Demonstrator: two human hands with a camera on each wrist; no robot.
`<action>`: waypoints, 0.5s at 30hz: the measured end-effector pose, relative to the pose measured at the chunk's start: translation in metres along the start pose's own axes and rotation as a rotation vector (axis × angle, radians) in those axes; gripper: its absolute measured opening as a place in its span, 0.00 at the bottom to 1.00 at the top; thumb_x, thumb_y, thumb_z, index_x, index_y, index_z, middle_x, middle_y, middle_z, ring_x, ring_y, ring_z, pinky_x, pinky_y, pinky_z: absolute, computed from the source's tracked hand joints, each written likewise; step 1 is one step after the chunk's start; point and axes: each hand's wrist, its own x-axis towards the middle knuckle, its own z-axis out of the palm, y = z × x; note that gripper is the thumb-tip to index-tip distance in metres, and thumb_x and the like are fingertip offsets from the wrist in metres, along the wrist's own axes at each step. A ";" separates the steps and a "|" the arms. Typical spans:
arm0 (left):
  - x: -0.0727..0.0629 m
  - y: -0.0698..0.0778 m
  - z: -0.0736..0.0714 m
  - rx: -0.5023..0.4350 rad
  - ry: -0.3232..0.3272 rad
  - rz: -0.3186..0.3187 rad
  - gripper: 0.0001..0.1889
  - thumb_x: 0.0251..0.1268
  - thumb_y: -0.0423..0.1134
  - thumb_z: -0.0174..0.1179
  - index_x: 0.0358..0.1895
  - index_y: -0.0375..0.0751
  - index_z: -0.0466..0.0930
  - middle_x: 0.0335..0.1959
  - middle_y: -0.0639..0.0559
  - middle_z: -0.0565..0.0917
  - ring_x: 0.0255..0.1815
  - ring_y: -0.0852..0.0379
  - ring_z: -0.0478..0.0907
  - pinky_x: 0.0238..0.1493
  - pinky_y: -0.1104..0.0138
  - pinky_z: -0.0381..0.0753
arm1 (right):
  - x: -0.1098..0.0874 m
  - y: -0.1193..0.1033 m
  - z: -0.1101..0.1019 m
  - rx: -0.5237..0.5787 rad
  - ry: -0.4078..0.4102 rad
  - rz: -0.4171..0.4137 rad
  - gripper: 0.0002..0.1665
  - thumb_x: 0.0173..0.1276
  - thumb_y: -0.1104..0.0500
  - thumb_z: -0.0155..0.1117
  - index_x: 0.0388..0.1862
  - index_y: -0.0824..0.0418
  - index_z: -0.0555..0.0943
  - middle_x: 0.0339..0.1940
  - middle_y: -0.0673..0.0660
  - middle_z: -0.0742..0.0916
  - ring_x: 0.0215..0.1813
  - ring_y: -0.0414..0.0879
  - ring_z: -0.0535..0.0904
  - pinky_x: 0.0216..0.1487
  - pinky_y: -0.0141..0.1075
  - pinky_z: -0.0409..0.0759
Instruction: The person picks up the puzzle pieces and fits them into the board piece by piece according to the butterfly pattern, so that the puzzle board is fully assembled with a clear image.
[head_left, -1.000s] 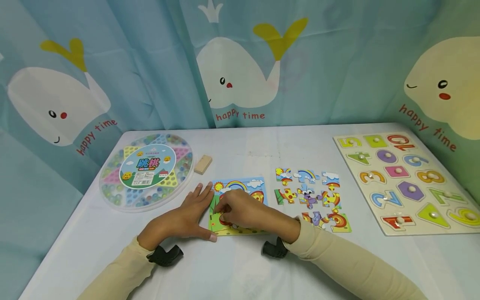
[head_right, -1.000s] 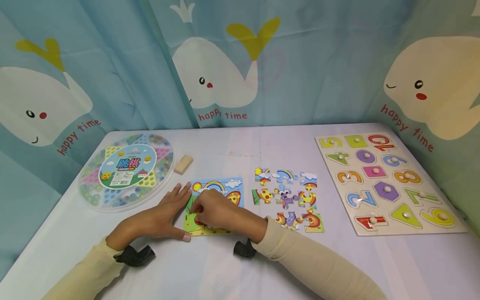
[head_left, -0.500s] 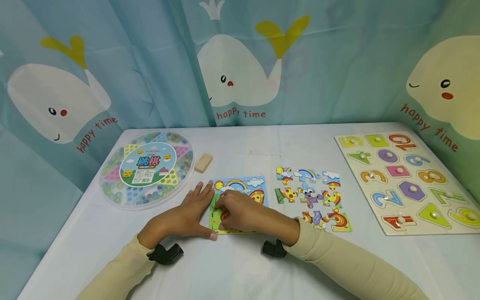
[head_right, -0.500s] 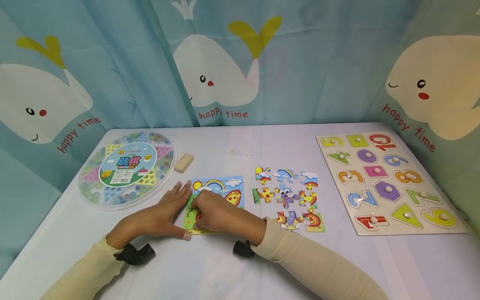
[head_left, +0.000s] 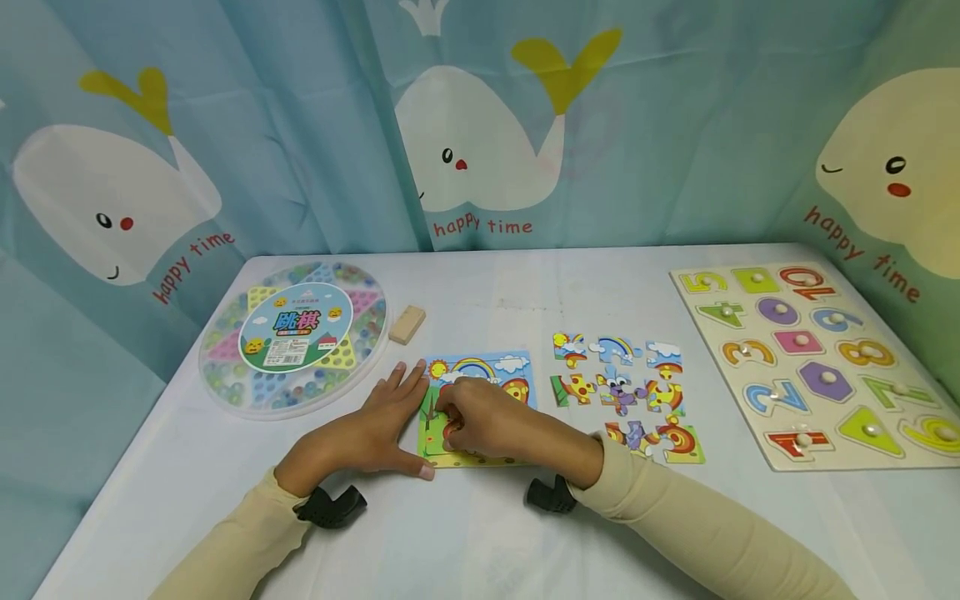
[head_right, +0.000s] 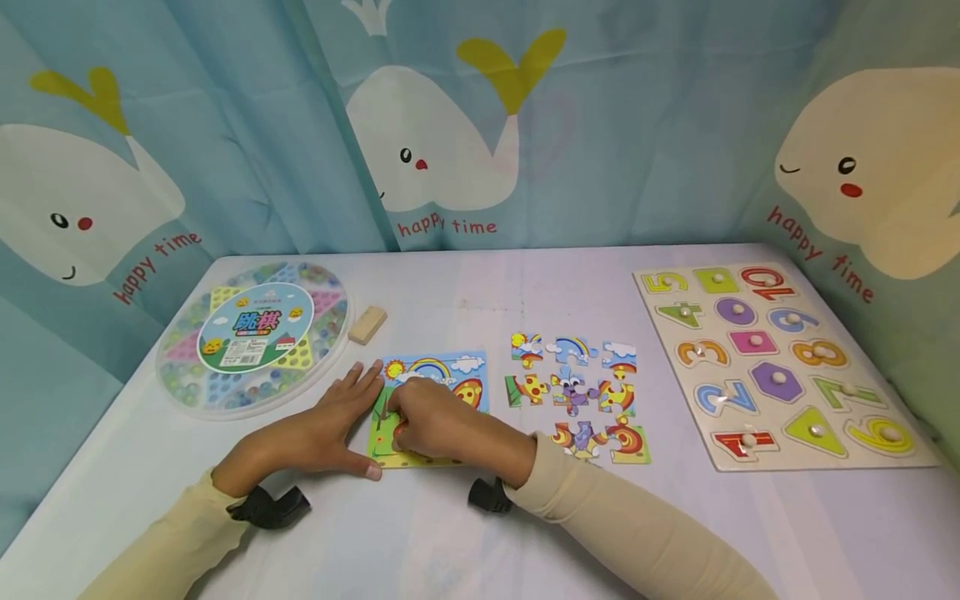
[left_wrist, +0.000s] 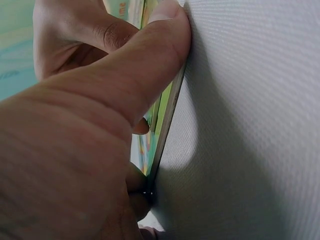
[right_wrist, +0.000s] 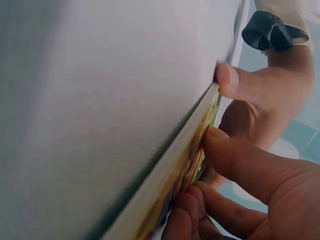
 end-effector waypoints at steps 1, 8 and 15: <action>0.000 0.000 0.000 0.000 -0.001 0.000 0.63 0.48 0.62 0.72 0.77 0.35 0.40 0.79 0.48 0.32 0.76 0.45 0.22 0.73 0.47 0.32 | 0.000 0.000 0.000 -0.001 0.001 -0.001 0.12 0.57 0.64 0.74 0.40 0.62 0.83 0.28 0.49 0.78 0.33 0.41 0.71 0.33 0.32 0.70; 0.001 0.000 0.001 0.011 -0.007 -0.005 0.64 0.48 0.63 0.71 0.78 0.35 0.39 0.79 0.48 0.32 0.76 0.45 0.22 0.73 0.47 0.32 | 0.001 0.002 0.001 0.022 -0.021 -0.021 0.11 0.57 0.66 0.71 0.40 0.63 0.84 0.25 0.48 0.79 0.34 0.41 0.71 0.33 0.31 0.69; 0.000 -0.001 0.001 0.026 -0.003 -0.002 0.63 0.49 0.64 0.70 0.78 0.35 0.39 0.79 0.48 0.32 0.76 0.44 0.23 0.73 0.46 0.33 | 0.001 0.006 -0.001 0.108 -0.041 -0.040 0.10 0.61 0.66 0.69 0.43 0.64 0.85 0.25 0.46 0.81 0.32 0.39 0.74 0.34 0.31 0.74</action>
